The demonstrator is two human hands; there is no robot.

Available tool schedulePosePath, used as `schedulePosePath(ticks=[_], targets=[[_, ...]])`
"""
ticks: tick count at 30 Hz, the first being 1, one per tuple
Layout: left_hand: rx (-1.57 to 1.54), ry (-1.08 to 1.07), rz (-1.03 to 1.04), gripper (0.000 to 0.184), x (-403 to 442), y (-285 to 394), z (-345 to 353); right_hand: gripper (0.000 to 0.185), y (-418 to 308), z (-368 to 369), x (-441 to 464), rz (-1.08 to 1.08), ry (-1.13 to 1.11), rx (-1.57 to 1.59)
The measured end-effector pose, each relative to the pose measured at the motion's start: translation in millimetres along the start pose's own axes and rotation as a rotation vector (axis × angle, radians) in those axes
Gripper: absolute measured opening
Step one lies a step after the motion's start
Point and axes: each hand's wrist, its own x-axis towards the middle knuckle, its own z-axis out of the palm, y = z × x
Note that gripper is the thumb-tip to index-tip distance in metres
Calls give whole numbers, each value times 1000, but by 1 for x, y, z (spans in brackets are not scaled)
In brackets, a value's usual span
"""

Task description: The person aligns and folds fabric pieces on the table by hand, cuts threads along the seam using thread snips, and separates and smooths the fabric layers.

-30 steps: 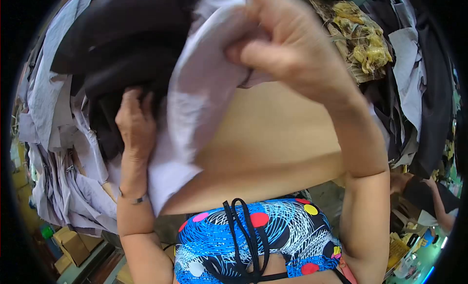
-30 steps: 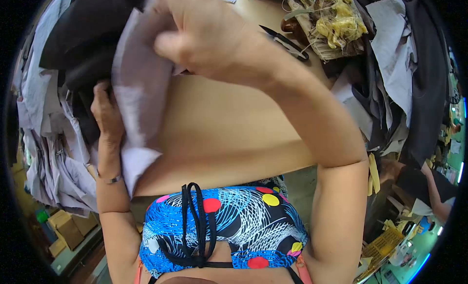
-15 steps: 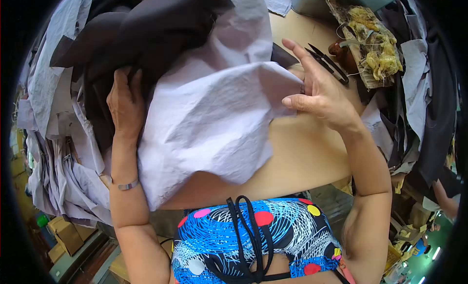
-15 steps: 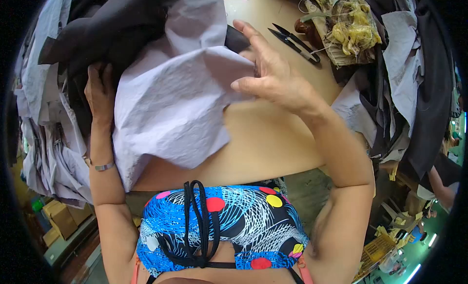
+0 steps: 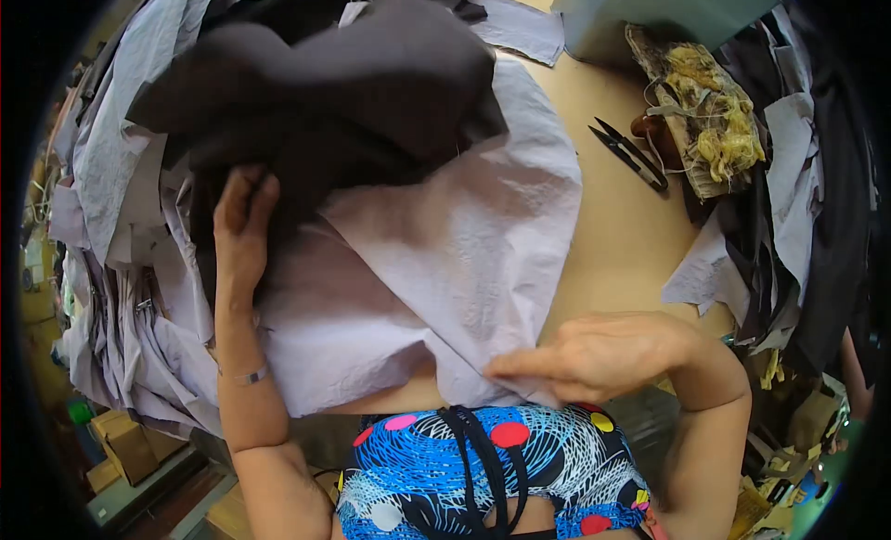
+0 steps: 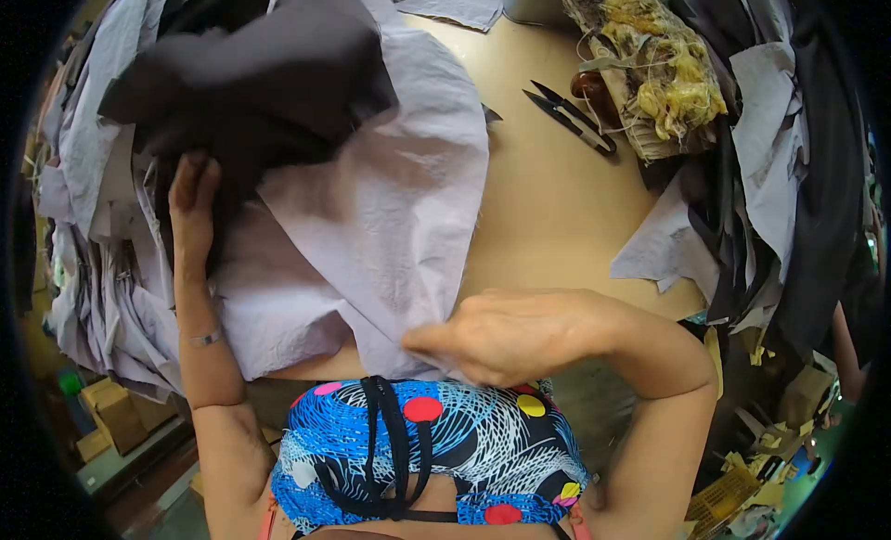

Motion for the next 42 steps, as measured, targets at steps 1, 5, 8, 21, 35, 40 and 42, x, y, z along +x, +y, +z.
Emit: schedulePosePath(ticks=[1, 5, 8, 21, 35, 40, 42], targets=[[118, -179, -87, 17, -5, 13, -7, 38, 3, 0, -2, -80, 43, -59], [281, -582, -94, 15, -27, 35, -19, 28, 19, -40, -6, -81, 725, -326], [-179, -524, -473, 19, -43, 37, -18, 26, 38, -86, 12, -73, 1138, -468], [74, -535, -298, 32, -50, 23, -44, 29, 67, -145, 117, 295, 1155, -571], [417, -219, -149, 6, -25, 31, -86, 19, 52, -82, -5, -85, 1541, -147], [1089, 283, 350, 23, 23, 22, -125, 26, 49, -69, -31, -407, 1484, 492], [1285, 277, 287, 25, 43, 52, -105, 29, 40, -59, -15, -508, 1317, 598]])
